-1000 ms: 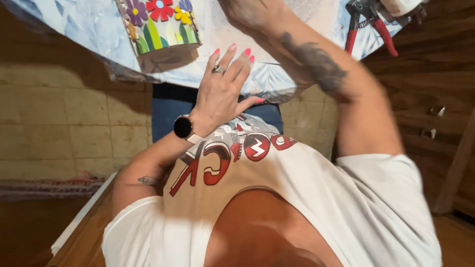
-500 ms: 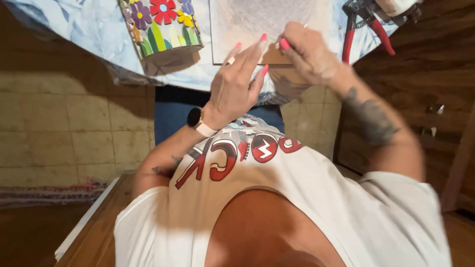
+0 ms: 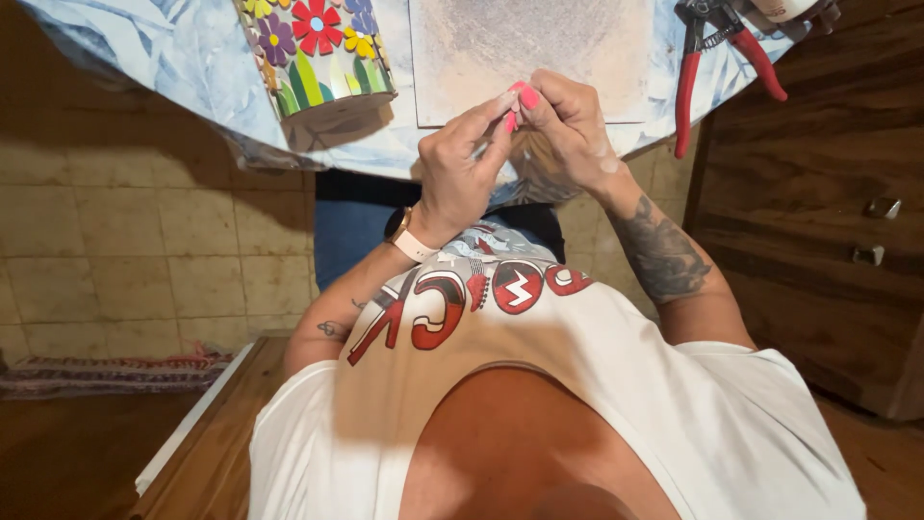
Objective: Decorating a cylindrical container with small floral mosaic pieces using glue
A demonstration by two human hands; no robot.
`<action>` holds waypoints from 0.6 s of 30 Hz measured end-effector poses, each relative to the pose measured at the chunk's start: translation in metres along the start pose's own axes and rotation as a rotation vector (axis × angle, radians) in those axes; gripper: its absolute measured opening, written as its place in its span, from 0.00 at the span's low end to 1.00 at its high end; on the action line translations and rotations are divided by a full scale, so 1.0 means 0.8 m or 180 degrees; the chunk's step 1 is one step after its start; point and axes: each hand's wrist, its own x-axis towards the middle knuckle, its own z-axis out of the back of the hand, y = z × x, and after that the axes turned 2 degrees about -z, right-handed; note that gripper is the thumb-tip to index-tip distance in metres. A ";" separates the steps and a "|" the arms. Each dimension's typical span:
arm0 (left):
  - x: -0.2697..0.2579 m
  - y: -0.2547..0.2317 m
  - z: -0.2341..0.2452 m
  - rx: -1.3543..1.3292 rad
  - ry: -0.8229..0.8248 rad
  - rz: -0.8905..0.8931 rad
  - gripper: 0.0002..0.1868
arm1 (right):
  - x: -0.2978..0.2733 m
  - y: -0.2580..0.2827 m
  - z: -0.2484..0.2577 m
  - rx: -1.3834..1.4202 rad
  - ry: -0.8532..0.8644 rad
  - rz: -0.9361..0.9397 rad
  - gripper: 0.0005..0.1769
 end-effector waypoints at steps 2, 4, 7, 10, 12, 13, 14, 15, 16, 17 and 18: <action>0.001 -0.002 0.000 0.0004 -0.0003 0.0016 0.11 | -0.001 0.000 -0.002 -0.0277 -0.0113 0.0137 0.17; 0.002 -0.004 0.000 0.0007 -0.0007 0.0035 0.10 | -0.001 0.004 -0.003 -0.0556 -0.0222 0.0271 0.18; 0.002 -0.004 0.000 -0.0052 -0.0039 0.0001 0.10 | -0.001 0.015 -0.004 -0.1020 -0.0212 0.0518 0.19; -0.001 -0.001 0.002 0.0125 0.0027 -0.0025 0.13 | -0.001 0.015 -0.002 -0.1206 -0.0122 0.0725 0.17; -0.001 -0.001 0.006 0.0514 0.0224 -0.0304 0.13 | -0.002 0.004 0.004 -0.1314 -0.0139 0.0927 0.16; -0.001 -0.001 0.012 0.0504 0.0227 -0.0297 0.13 | -0.005 -0.024 0.019 -0.1319 -0.0139 0.0916 0.16; -0.001 -0.001 0.018 0.0880 0.0506 -0.0617 0.13 | -0.008 -0.051 0.034 -0.1861 -0.0032 0.1291 0.11; -0.001 -0.001 0.024 0.1255 0.0784 -0.0939 0.13 | -0.010 -0.078 0.049 -0.2400 0.0089 0.1663 0.13; -0.005 0.004 0.028 0.1246 0.0778 -0.0928 0.13 | -0.016 -0.070 0.057 -0.2405 0.0102 0.1654 0.13; -0.008 0.008 0.032 0.1721 0.1024 -0.1025 0.14 | -0.020 -0.060 0.065 -0.3109 0.0246 0.1406 0.14; -0.011 0.013 0.037 0.2210 0.1245 -0.1116 0.18 | -0.022 -0.051 0.074 -0.3811 0.0409 0.1171 0.17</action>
